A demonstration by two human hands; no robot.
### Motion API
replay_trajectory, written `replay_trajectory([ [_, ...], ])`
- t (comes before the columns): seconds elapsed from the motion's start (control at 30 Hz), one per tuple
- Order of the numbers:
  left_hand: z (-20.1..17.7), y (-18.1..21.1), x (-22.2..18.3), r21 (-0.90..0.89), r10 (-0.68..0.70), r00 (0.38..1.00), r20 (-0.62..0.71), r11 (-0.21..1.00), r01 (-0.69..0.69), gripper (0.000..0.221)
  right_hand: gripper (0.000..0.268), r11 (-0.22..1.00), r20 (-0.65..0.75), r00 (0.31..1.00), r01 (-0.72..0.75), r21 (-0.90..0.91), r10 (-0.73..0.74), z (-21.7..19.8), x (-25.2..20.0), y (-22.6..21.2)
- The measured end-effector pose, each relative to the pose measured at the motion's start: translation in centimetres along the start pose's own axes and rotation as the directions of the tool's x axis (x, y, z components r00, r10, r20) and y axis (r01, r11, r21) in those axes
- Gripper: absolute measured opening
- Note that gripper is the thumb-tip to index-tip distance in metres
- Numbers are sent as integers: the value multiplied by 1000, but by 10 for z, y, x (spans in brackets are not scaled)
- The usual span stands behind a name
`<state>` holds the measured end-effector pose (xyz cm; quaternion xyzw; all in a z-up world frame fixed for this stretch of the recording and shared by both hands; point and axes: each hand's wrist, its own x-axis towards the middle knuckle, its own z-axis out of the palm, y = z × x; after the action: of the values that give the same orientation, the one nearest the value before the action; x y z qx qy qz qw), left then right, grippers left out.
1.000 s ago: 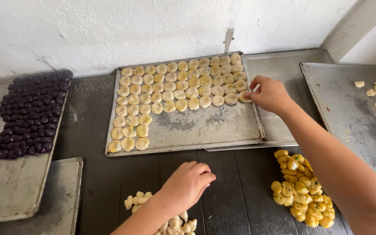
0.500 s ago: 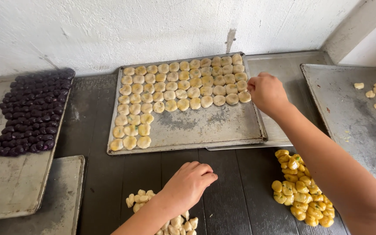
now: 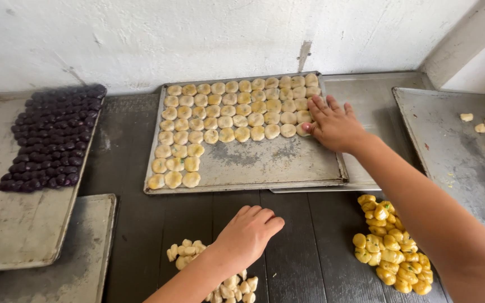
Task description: Rapidly assembling small pastries by placing yellow filling into white dough discs and arranging them on a metal baking tray.
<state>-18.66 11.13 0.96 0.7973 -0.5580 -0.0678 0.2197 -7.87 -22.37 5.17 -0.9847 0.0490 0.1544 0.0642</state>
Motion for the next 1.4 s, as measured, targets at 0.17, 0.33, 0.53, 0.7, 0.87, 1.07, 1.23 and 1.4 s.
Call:
replay_trajectory([
  [0.17,-6,11,-1,-79,10,976,-216,997,-28,18,62,966,-400,908,205,160,-126,4,-43,-23],
  [0.33,-25,52,-4,-426,-133,860,-493,899,-105,10,61,623,-169,905,394,676,-390,15,-173,-82],
  [0.53,-20,85,-10,-486,-136,884,-448,867,-113,29,16,516,-125,985,169,840,-118,67,-234,-77],
  [0.7,-36,100,-16,-245,-165,929,-330,966,85,29,36,723,-391,915,336,604,-99,96,-258,-60],
  [0.87,19,138,-44,-341,-281,863,-421,930,136,33,31,789,-593,776,496,363,-215,139,-279,-93],
  [1.07,76,144,-78,90,-193,948,-252,971,221,77,42,894,-638,643,411,-178,-423,188,-320,-89],
  [1.23,67,150,-82,102,-161,954,-253,976,191,76,63,942,-615,714,269,-199,-334,177,-332,-79],
  [1.4,74,151,-86,211,-126,944,-305,958,196,73,39,949,-697,646,243,-200,-312,128,-289,-44],
])
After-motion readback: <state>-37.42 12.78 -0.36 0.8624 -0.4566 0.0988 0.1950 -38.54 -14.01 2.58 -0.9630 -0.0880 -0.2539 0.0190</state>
